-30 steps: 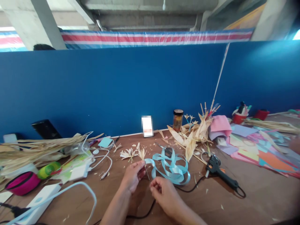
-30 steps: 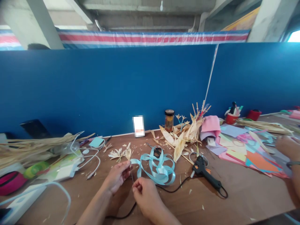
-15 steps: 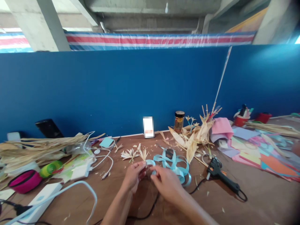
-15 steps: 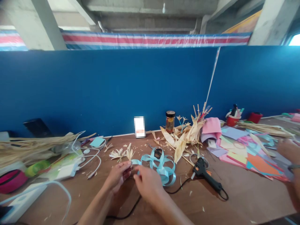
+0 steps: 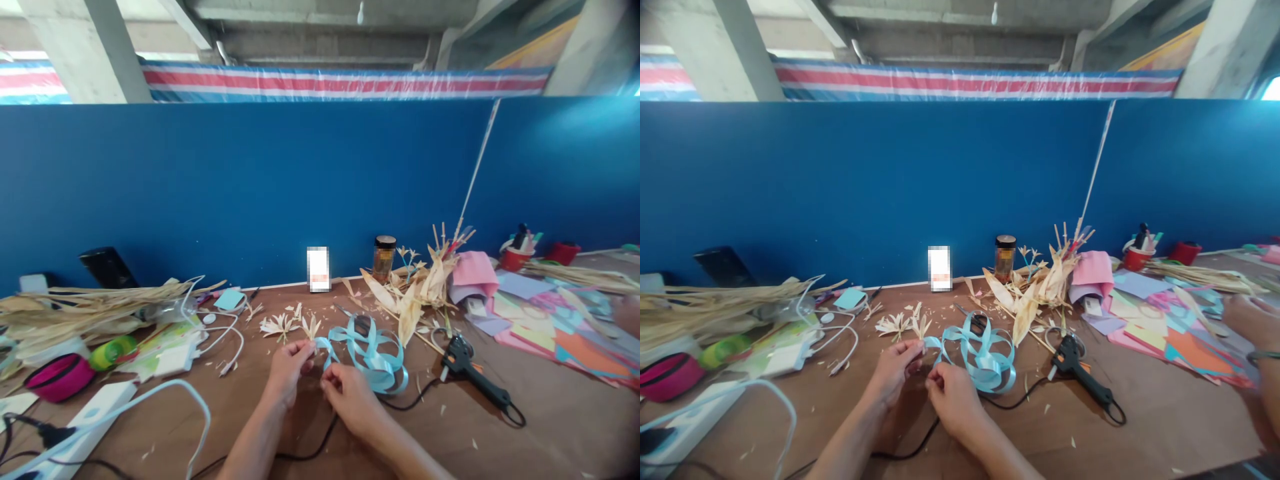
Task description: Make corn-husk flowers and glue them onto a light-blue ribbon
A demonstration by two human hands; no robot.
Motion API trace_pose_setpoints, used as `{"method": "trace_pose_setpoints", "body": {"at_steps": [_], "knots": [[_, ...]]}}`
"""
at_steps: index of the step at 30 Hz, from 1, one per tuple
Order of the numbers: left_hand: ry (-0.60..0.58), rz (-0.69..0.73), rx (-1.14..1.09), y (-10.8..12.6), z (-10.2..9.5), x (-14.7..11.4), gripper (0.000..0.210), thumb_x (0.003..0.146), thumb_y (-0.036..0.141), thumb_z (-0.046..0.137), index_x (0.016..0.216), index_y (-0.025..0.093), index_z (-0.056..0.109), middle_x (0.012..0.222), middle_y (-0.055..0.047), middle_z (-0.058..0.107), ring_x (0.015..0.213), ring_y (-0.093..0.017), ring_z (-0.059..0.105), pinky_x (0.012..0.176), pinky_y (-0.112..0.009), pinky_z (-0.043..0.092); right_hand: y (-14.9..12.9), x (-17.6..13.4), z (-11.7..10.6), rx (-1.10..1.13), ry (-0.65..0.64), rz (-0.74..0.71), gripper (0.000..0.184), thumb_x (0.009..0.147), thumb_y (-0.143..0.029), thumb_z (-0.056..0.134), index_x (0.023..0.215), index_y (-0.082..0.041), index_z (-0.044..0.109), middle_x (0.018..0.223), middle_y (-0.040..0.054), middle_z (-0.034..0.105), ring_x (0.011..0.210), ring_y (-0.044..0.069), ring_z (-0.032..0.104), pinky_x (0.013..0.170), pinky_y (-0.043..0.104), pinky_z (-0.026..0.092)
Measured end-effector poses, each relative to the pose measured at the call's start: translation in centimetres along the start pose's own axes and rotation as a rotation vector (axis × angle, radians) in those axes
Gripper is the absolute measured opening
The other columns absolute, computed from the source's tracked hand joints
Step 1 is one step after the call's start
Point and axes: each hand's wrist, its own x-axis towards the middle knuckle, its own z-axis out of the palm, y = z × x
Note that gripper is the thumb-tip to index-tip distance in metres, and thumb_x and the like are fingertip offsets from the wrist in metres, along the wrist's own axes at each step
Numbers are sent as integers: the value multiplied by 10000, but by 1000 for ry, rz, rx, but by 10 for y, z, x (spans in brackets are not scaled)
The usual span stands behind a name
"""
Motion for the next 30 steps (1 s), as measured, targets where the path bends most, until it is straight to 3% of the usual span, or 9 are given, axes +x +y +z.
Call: {"method": "trace_pose_setpoints", "body": {"at_steps": [14, 18, 21, 24, 27, 30], "knots": [[13, -69, -10, 1, 0, 1, 222, 515, 289, 773, 630, 131, 668, 587, -10, 627, 540, -72, 545, 485, -150, 410, -2, -5, 3, -13, -8, 10, 137, 758, -156, 459, 717, -183, 587, 628, 0, 619, 586, 124, 537, 530, 196, 348], [6, -81, -12, 2, -1, 0, 187, 546, 277, 759, 641, 143, 670, 601, -12, 631, 575, -83, 558, 500, -151, 417, -6, -5, -8, -33, -38, -3, 117, 772, -211, 489, 727, -195, 595, 648, 0, 632, 602, 134, 555, 546, 206, 365], [-32, -107, -35, 5, -2, -1, 189, 560, 275, 754, 665, 144, 666, 617, -13, 633, 589, -86, 563, 507, -154, 420, -13, 2, -27, -78, 70, -26, 124, 792, -260, 490, 819, -205, 597, 727, 13, 639, 669, 153, 567, 617, 235, 391], [-100, -128, -50, 6, -2, -3, 207, 574, 278, 751, 696, 135, 663, 633, -12, 633, 581, -78, 557, 511, -152, 414, -21, 18, -43, -158, 243, -105, 205, 787, -262, 507, 963, -190, 583, 936, 61, 627, 896, 203, 538, 784, 293, 371], [-131, -133, -48, 7, 0, -5, 206, 572, 273, 755, 689, 131, 661, 634, -3, 629, 572, -67, 547, 523, -151, 409, -24, 36, -47, -107, 143, -123, 238, 791, -291, 510, 987, -182, 590, 917, 62, 638, 870, 194, 547, 757, 282, 376], [-131, -123, -29, 7, 0, -7, 204, 568, 278, 754, 680, 132, 667, 634, 3, 630, 566, -65, 543, 527, -156, 404, -21, 47, -40, -35, 31, -110, 164, 784, -290, 515, 791, -169, 627, 732, 23, 642, 697, 148, 557, 634, 231, 378]]}}
